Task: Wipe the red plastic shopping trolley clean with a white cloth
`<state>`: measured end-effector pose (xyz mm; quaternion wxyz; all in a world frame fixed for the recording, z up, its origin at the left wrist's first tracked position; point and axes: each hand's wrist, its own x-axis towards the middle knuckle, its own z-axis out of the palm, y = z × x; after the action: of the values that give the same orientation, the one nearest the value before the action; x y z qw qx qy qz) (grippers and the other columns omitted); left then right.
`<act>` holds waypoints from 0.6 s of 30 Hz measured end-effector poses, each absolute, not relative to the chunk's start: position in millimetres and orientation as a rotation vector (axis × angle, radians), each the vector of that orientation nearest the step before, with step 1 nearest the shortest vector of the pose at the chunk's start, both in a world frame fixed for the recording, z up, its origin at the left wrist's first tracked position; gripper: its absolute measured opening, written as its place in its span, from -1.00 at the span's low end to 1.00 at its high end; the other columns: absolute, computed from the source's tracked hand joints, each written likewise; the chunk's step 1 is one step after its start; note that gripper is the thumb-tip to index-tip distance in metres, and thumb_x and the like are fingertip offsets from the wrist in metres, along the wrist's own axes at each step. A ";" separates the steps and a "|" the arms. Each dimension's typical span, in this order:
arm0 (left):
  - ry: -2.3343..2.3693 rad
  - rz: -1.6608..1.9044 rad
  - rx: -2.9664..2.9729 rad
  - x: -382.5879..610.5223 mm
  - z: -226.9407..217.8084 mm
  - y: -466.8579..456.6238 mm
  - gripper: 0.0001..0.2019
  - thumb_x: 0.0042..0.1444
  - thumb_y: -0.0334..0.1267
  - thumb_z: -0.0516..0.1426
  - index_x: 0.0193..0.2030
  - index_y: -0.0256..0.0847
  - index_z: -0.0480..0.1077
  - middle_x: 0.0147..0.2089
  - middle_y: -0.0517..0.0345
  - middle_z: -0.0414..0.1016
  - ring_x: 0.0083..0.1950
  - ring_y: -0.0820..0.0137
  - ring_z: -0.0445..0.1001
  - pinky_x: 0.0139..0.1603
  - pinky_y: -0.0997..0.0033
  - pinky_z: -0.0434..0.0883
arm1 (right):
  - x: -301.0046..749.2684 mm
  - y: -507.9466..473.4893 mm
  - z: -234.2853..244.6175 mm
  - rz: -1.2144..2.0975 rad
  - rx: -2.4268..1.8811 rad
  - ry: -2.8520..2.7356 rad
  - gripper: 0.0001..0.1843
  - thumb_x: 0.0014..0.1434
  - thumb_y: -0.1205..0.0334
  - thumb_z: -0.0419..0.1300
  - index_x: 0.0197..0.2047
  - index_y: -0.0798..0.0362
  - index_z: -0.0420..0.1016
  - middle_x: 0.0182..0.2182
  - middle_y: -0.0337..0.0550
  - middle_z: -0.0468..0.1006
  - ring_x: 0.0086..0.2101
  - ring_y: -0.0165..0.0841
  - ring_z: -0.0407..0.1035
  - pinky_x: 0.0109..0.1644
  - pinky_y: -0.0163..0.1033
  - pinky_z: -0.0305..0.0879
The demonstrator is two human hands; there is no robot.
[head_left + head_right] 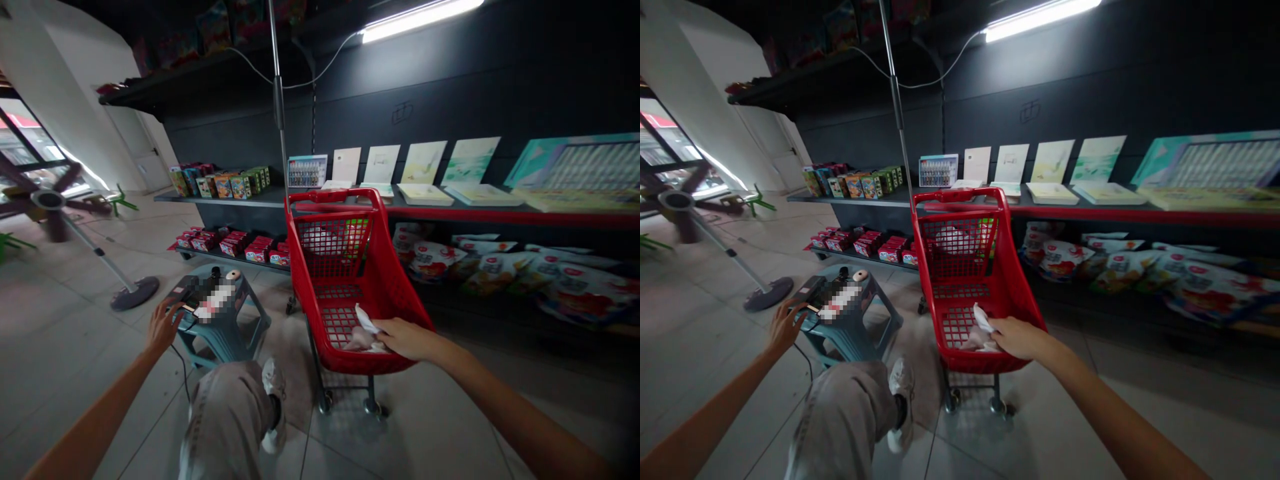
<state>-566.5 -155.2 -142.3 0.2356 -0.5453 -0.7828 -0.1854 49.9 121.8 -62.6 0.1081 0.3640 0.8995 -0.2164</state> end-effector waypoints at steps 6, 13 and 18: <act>-2.277 -0.361 -1.543 -581.5 -153.4 -151.1 -0.58 0.33 -0.05 -0.01 0.18 -0.15 0.47 0.39 -0.12 0.22 0.42 0.00 0.14 0.37 -0.04 0.19 | 51.9 125.3 -66.0 -0.660 1.111 2.591 -0.61 0.33 0.22 -0.01 0.06 -0.01 0.57 -0.09 0.00 0.67 -0.16 -0.17 0.56 -0.11 -0.23 0.30; -2.278 -0.317 -1.649 -593.9 -152.8 -140.0 -0.57 0.30 -0.10 -0.01 0.19 -0.13 0.47 0.42 -0.08 0.17 0.45 0.02 0.08 0.42 -0.03 0.13 | 53.9 127.0 -69.4 -0.653 1.103 2.622 -0.61 0.33 0.19 0.01 0.08 -0.01 0.57 -0.11 0.01 0.67 -0.15 -0.17 0.56 -0.10 -0.24 0.31; -2.281 -0.285 -1.692 -599.0 -154.6 -138.0 -0.58 0.30 -0.11 -0.01 0.20 -0.11 0.48 0.45 -0.06 0.13 0.48 -0.01 0.02 0.44 -0.09 0.10 | 52.5 127.1 -69.7 -0.636 1.128 2.579 -0.60 0.34 0.20 -0.01 0.09 0.02 0.58 -0.07 0.04 0.66 -0.15 -0.17 0.56 -0.08 -0.22 0.31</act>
<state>-599.0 -138.0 -154.6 0.1433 -0.5868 -0.7908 -0.0987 52.5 127.1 -69.7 0.1277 0.3878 0.8863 -0.2185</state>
